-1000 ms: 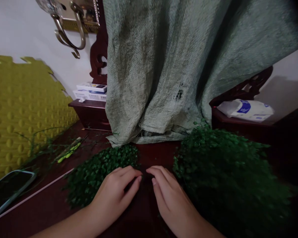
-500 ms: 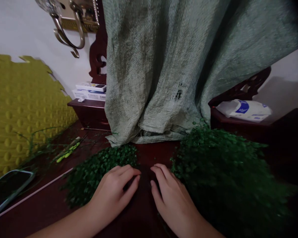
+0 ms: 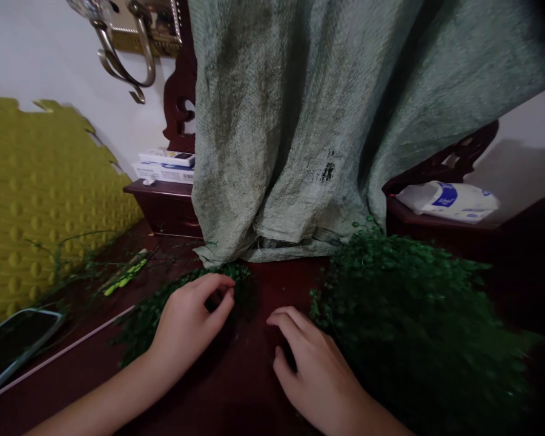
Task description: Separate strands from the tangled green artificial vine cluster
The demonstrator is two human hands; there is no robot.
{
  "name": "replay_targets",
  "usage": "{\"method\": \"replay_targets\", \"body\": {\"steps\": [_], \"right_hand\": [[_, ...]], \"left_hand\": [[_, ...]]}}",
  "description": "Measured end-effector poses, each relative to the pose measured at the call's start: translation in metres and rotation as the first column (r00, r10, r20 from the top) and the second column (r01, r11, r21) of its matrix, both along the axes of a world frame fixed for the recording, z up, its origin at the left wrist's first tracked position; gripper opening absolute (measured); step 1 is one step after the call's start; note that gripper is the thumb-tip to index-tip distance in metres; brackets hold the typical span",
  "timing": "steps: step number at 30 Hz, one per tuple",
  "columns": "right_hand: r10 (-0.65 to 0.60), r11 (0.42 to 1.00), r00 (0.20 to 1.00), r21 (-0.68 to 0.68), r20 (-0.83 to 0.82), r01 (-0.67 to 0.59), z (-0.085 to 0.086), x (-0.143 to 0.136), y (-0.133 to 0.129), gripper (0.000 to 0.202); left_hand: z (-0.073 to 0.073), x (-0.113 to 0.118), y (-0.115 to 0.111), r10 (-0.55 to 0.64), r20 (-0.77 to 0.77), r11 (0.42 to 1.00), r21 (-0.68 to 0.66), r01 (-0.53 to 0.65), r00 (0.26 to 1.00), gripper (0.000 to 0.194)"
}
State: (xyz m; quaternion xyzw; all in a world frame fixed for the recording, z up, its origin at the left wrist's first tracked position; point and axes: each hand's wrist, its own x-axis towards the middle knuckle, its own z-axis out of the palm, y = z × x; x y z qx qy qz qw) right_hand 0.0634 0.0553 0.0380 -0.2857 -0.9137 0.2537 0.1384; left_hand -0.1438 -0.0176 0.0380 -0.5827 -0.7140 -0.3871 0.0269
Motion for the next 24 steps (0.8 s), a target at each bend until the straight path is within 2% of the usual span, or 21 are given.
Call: {"method": "replay_targets", "body": {"steps": [7, 11, 14, 20, 24], "right_hand": [[-0.071, 0.997, 0.995, 0.005, 0.069, 0.071, 0.001, -0.002, 0.002, 0.041], [-0.057, 0.998, 0.982, 0.051, 0.181, 0.049, -0.001, -0.003, 0.006, 0.049], [-0.048, 0.995, 0.982, 0.090, 0.180, 0.032, -0.005, -0.003, 0.008, 0.046], [-0.012, 0.995, 1.000, 0.101, 0.023, 0.009, -0.014, 0.001, 0.011, 0.040], [0.024, 0.998, 0.975, 0.062, -0.219, -0.011, -0.011, 0.000, 0.011, 0.039]], "left_hand": [[-0.003, 0.000, 0.003, 0.025, 0.014, 0.998, -0.063, -0.024, 1.000, 0.016], [-0.004, 0.003, 0.001, -0.015, 0.011, 0.996, -0.085, 0.015, 1.000, 0.017], [-0.004, 0.006, 0.000, -0.053, 0.003, 0.994, -0.095, 0.053, 0.999, 0.016], [-0.001, 0.012, -0.002, -0.211, 0.001, 0.974, -0.084, 0.211, 0.977, 0.015], [-0.002, 0.014, -0.004, -0.309, -0.016, 0.948, -0.086, 0.307, 0.951, 0.016]]}}
